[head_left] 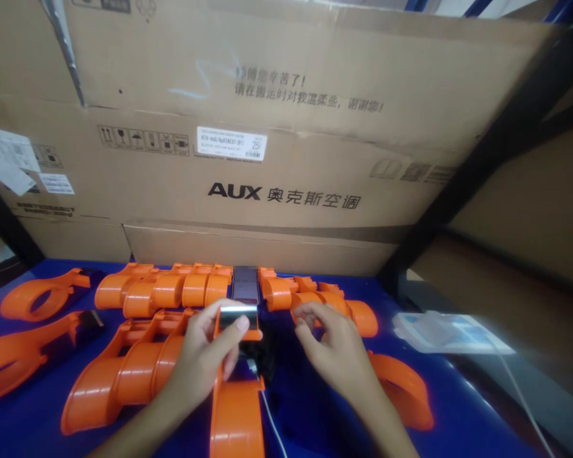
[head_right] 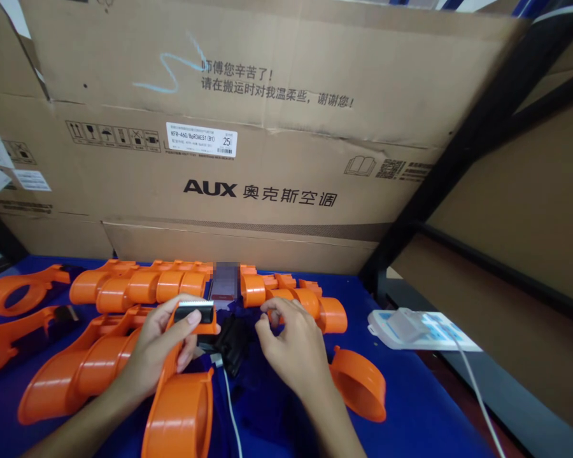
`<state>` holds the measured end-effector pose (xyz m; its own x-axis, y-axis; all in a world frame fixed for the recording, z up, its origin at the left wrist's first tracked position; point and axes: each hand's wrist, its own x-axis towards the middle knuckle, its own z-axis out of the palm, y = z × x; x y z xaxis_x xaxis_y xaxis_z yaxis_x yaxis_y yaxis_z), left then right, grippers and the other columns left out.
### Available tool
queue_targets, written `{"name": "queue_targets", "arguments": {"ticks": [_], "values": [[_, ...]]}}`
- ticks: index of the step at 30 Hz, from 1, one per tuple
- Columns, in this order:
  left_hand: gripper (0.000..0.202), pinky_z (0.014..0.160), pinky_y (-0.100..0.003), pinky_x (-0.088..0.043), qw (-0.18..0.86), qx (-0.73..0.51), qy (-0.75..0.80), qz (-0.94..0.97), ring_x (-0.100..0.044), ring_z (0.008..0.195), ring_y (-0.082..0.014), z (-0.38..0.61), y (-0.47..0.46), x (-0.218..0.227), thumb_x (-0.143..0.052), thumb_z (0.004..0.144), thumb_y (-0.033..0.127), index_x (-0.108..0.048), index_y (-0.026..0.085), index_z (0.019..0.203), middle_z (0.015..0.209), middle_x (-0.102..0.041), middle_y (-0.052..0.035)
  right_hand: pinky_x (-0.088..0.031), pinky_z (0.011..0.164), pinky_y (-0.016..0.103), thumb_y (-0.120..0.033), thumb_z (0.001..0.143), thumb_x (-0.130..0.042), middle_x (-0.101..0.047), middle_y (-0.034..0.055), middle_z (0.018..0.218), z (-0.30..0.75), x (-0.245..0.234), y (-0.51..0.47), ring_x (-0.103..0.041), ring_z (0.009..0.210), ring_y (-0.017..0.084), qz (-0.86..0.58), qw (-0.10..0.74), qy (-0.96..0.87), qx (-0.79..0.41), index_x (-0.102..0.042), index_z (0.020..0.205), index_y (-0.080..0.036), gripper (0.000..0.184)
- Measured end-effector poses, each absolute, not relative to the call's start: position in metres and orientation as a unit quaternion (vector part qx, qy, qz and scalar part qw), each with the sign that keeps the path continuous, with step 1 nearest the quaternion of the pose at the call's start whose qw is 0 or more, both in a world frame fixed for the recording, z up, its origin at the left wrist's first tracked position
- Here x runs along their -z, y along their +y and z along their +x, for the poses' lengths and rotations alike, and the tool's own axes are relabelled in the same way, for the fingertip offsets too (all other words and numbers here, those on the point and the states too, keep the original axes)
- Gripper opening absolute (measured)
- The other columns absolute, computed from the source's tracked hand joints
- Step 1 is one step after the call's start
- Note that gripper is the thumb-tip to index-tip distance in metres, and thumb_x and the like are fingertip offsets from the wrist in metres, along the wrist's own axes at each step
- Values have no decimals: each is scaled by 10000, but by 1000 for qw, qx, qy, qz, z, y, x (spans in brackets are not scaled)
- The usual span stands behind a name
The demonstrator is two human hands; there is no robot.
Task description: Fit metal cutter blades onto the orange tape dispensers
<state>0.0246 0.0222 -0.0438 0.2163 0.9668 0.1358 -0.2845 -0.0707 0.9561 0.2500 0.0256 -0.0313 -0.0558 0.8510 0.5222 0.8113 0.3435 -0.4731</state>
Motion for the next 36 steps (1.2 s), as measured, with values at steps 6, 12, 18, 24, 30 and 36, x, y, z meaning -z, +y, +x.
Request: {"name": "queue_targets", "arguments": {"ticks": [6,12,18,24,30,36], "values": [[306,353,-188,-270,589,-519,352,510,-351,322,-57,26,21,46,-702,900,454,-655,189,1044,460,-527,74,-570,661,323,-221,958,-594,-705,39,917,233,25,13,-651,731,185,-422,495,-755,-88,-690,1223,-254,284],[311,352,-171,-260,603,-492,347,523,-347,326,-58,27,21,44,-694,898,472,-655,195,1033,438,-456,97,-608,857,378,-188,965,-604,-646,82,1226,223,28,10,-669,1071,231,-347,457,-812,-104,-638,1363,-314,419],[322,348,-166,-257,605,-483,351,527,-341,320,-55,24,24,42,-697,888,489,-667,193,1013,440,-457,97,-621,771,340,-198,939,-647,-701,69,1083,227,27,10,-703,919,212,-358,485,-792,-101,-715,1183,-267,263],[381,373,-181,-304,609,-552,366,436,-368,318,-70,9,25,19,-597,940,518,-645,169,794,374,-470,56,-564,651,292,-223,960,-599,-717,28,859,233,28,14,-657,697,171,-442,493,-744,-90,-675,1136,-226,191],[366,370,-183,-292,617,-548,363,432,-348,311,-67,12,23,18,-637,917,509,-626,173,771,377,-486,57,-573,701,305,-226,960,-602,-719,55,908,220,37,26,-688,812,201,-453,387,-796,-110,-719,1093,-218,178],[318,373,-180,-271,637,-541,343,427,-324,307,-62,17,23,28,-638,928,484,-606,183,830,379,-482,68,-549,772,355,-182,964,-600,-776,57,962,204,40,33,-671,856,219,-424,314,-848,-39,-744,1096,-240,204]]}}
